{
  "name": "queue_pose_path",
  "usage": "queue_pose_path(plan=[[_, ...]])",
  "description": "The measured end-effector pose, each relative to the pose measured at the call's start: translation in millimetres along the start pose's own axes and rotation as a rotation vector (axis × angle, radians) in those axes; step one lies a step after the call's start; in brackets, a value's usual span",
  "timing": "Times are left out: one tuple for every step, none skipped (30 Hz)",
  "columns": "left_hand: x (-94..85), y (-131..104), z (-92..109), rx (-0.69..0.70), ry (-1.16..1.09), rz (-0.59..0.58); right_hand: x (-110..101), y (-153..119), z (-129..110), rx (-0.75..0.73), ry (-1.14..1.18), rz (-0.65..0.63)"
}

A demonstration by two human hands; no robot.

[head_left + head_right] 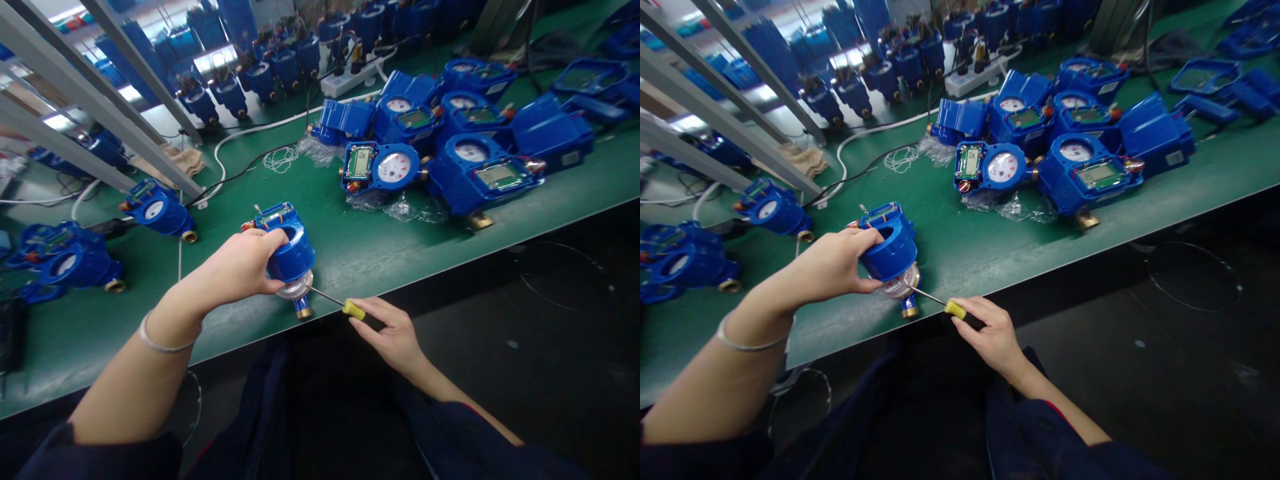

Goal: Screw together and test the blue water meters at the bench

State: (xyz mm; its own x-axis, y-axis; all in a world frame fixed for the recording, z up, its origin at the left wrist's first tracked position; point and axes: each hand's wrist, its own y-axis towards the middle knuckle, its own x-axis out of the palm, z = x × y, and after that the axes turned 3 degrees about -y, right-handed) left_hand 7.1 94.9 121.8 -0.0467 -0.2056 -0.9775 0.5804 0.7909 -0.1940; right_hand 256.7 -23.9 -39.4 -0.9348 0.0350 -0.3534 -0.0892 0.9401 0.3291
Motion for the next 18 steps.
queue_pose_path(plan=[[0.1, -0.1, -0.2, 0.001, -0.002, 0.000, 0.3, 0.0, 1.5, 0.013, -0.016, -0.002], [0.1, -0.2, -0.6, 0.003, -0.006, 0.000, 0.9, 0.1, 2.9, 0.022, -0.039, -0.004], [0.0, -0.4, -1.0, 0.004, -0.013, 0.000, 1.6, 0.4, 3.9, 0.024, -0.063, -0.008], [-0.2, -0.6, -1.4, 0.002, -0.019, 0.001, 2.2, 0.9, 4.5, 0.020, -0.085, -0.013], [-0.3, -0.8, -1.7, 0.001, -0.024, -0.001, 2.8, 1.6, 4.4, 0.013, -0.101, -0.018], [-0.4, -0.9, -1.9, -0.002, -0.027, 0.000, 3.2, 2.4, 3.4, 0.003, -0.109, -0.020], [-0.5, -1.0, -2.1, -0.001, -0.030, -0.001, 3.4, 3.4, 1.6, -0.011, -0.108, -0.021], [-0.5, -1.1, -2.0, 0.001, -0.032, 0.000, 3.1, 4.4, -0.9, -0.030, -0.100, -0.022], [-0.5, -1.1, -1.8, 0.005, -0.032, 0.003, 2.4, 5.5, -4.0, -0.050, -0.091, -0.025], [-0.5, -1.1, -1.5, 0.009, -0.033, 0.006, 1.2, 6.3, -7.3, -0.068, -0.082, -0.029], [-0.5, -1.0, -1.1, 0.012, -0.033, 0.008, -0.4, 6.9, -10.4, -0.082, -0.078, -0.034], [-0.5, -0.9, -0.7, 0.010, -0.032, 0.010, -2.3, 7.0, -13.0, -0.087, -0.080, -0.038], [-0.5, -0.7, -0.3, 0.008, -0.031, 0.008, -4.4, 6.6, -14.8, -0.083, -0.088, -0.035], [-0.5, -0.5, 0.0, 0.003, -0.030, 0.006, -6.4, 5.5, -15.5, -0.077, -0.095, -0.028], [-0.5, -0.4, 0.1, -0.001, -0.028, 0.002, -8.4, 4.0, -15.0, -0.068, -0.096, -0.021], [-0.4, -0.3, 0.1, -0.004, -0.026, -0.002, -10.0, 2.2, -13.6, -0.054, -0.093, -0.012], [-0.3, -0.3, -0.1, -0.004, -0.023, -0.005, -11.3, 0.2, -11.4, -0.035, -0.089, 0.000], [-0.1, -0.3, -0.4, -0.002, -0.022, -0.005, -12.3, -1.6, -8.7, -0.012, -0.087, 0.013]])
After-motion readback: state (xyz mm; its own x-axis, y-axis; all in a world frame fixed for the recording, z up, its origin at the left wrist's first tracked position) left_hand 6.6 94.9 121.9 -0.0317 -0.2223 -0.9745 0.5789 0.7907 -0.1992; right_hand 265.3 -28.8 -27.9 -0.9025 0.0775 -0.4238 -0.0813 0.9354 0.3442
